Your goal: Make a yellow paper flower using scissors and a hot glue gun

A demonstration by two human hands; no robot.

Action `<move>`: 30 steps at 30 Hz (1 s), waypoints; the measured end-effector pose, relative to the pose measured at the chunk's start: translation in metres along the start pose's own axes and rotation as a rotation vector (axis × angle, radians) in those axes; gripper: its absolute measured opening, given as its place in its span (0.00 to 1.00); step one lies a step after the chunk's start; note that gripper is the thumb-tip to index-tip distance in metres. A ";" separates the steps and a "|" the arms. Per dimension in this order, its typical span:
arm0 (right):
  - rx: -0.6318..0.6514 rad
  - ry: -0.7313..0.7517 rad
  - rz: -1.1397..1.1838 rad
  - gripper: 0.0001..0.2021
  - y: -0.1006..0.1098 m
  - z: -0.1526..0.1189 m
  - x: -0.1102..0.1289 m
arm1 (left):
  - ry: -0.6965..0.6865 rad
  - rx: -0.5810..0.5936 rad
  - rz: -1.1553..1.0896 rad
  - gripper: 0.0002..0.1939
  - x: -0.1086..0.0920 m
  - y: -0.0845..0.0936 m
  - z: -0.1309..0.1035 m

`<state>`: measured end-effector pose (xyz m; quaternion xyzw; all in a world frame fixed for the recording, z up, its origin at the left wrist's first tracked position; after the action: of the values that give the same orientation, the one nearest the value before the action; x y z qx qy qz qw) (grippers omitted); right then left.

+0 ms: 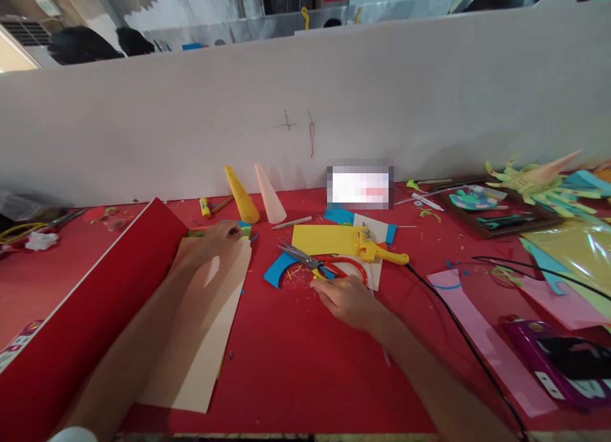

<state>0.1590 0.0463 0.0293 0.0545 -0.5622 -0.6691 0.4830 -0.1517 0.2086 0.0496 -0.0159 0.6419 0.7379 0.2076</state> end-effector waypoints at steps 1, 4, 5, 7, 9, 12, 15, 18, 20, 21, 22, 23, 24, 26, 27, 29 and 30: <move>-0.001 0.001 0.002 0.14 0.000 0.000 0.000 | -0.008 0.024 -0.006 0.12 0.000 -0.002 0.000; -0.008 0.001 0.018 0.14 0.001 0.000 -0.001 | -0.041 0.109 -0.051 0.11 -0.002 -0.005 0.000; -0.006 0.001 0.022 0.14 0.001 0.000 -0.001 | -0.050 0.130 -0.076 0.10 -0.004 -0.004 -0.001; -0.001 -0.001 0.024 0.14 0.000 0.000 -0.001 | -0.064 0.163 -0.115 0.11 -0.009 -0.001 -0.003; -0.007 0.005 0.022 0.13 0.001 0.000 0.001 | -0.087 0.188 -0.114 0.11 -0.017 0.005 -0.004; -0.017 0.019 0.018 0.13 0.002 0.000 0.003 | -0.164 0.212 -0.060 0.09 -0.030 0.014 -0.007; -0.014 0.026 0.020 0.14 0.003 0.000 0.003 | -0.225 0.192 0.010 0.08 -0.036 0.024 -0.010; -0.011 0.027 0.027 0.14 0.003 0.001 0.003 | -0.234 0.162 0.068 0.08 -0.030 0.030 -0.011; -0.008 0.025 0.029 0.14 0.003 0.001 0.003 | -0.219 0.133 0.079 0.10 -0.025 0.034 -0.011; -0.007 0.030 0.028 0.15 0.003 0.001 0.004 | -0.211 0.119 0.074 0.11 -0.023 0.035 -0.011; -0.007 0.036 0.025 0.15 0.002 0.001 0.006 | -0.203 0.111 0.067 0.13 -0.021 0.036 -0.011; -0.008 0.044 0.023 0.15 0.003 0.001 0.007 | -0.195 0.107 0.063 0.14 -0.020 0.037 -0.010; -0.009 0.053 0.019 0.15 0.003 0.002 0.009 | -0.190 0.109 0.065 0.16 -0.019 0.036 -0.010; -0.014 0.069 0.011 0.15 0.003 0.002 0.012 | -0.191 0.116 0.093 0.17 -0.020 0.036 -0.009; -0.017 0.077 0.006 0.14 0.004 0.002 0.013 | -0.196 0.112 0.113 0.18 -0.021 0.036 -0.008; -0.019 0.091 -0.004 0.14 0.005 0.002 0.015 | -0.223 0.103 0.145 0.18 -0.023 0.038 -0.008; -0.019 0.097 -0.008 0.13 0.005 0.002 0.016 | -0.239 0.099 0.152 0.18 -0.025 0.040 -0.008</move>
<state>0.1522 0.0375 0.0416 0.0843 -0.5314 -0.6730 0.5074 -0.1442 0.1899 0.0928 0.1312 0.6474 0.7158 0.2267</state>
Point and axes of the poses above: each hand's wrist, its own z-axis towards the middle knuckle, its own y-axis out of the back of the hand, x = y × z, the point moved 10 cm from there along z, towards the middle knuckle, and after that the axes turned 10 degrees about z, right-handed, at the moved point
